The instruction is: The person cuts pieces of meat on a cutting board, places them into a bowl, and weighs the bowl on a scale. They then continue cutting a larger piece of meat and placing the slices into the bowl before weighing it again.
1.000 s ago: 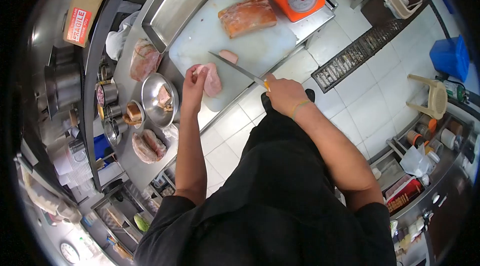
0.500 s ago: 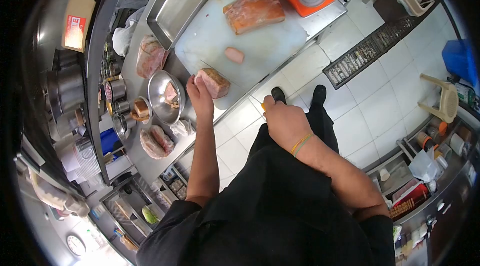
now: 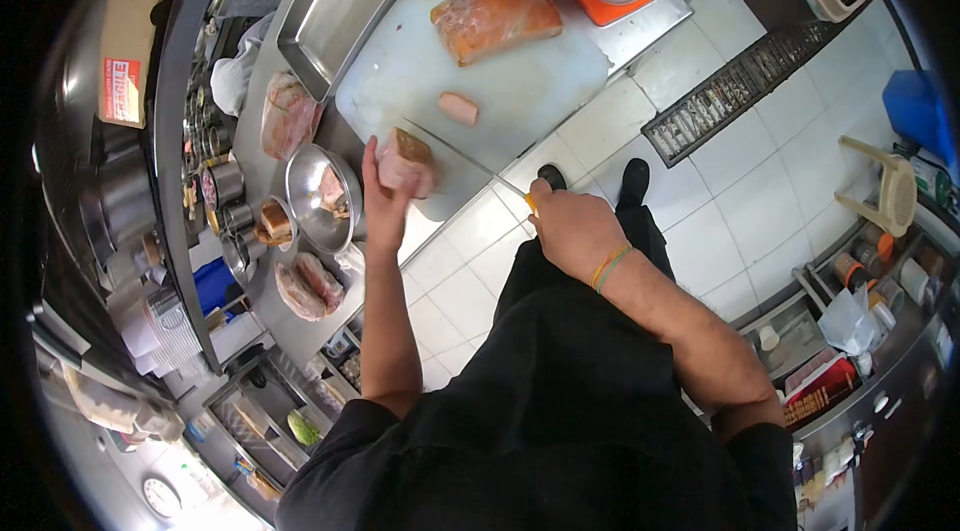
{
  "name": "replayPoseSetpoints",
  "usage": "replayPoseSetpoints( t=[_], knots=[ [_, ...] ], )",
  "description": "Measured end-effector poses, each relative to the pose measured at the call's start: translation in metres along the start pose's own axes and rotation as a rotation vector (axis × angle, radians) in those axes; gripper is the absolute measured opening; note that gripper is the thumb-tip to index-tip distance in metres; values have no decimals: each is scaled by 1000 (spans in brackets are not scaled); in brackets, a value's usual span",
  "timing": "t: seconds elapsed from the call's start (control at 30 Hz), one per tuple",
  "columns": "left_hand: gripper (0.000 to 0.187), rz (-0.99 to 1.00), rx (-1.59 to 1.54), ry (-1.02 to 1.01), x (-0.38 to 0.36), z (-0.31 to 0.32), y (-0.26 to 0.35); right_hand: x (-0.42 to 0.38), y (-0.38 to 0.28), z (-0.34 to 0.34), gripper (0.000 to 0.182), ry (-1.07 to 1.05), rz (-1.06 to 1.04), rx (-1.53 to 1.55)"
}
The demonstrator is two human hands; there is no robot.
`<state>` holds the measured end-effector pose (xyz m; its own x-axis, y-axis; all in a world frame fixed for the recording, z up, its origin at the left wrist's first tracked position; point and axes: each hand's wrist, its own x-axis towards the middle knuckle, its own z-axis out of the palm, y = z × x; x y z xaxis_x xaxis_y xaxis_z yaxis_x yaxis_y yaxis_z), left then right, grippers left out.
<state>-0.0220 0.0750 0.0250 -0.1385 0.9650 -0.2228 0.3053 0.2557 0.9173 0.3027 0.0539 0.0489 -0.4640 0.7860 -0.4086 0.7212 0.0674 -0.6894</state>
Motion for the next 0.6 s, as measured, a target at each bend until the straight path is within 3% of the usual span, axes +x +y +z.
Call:
replayPoseSetpoints(
  t=[0.03, 0.13, 0.27, 0.37, 0.5, 0.6],
  knots=[
    [83, -111, -199, -19, 0, -1, 7, -1, -2, -2, 30, 2, 4, 6],
    [68, -393, -163, -41, 4, -1, 32, -9, -5, -5, 29, 13, -4, 29],
    [65, -414, -62, -2, 0, 8, 39, -17, -9, 4, 27, 40, -30, 6],
    [55, -252, -15, 229, -6, 23, 39, -25, -16, -3, 22, 85, -38, 9],
    [36, -48, 255, 374, -1, 23, 21, -36, -23, -18, 16, 120, -53, -11],
    [29, 43, 268, 408, 9, 41, 22, -40, -26, -24, 15, 114, -46, -27]
  ],
)
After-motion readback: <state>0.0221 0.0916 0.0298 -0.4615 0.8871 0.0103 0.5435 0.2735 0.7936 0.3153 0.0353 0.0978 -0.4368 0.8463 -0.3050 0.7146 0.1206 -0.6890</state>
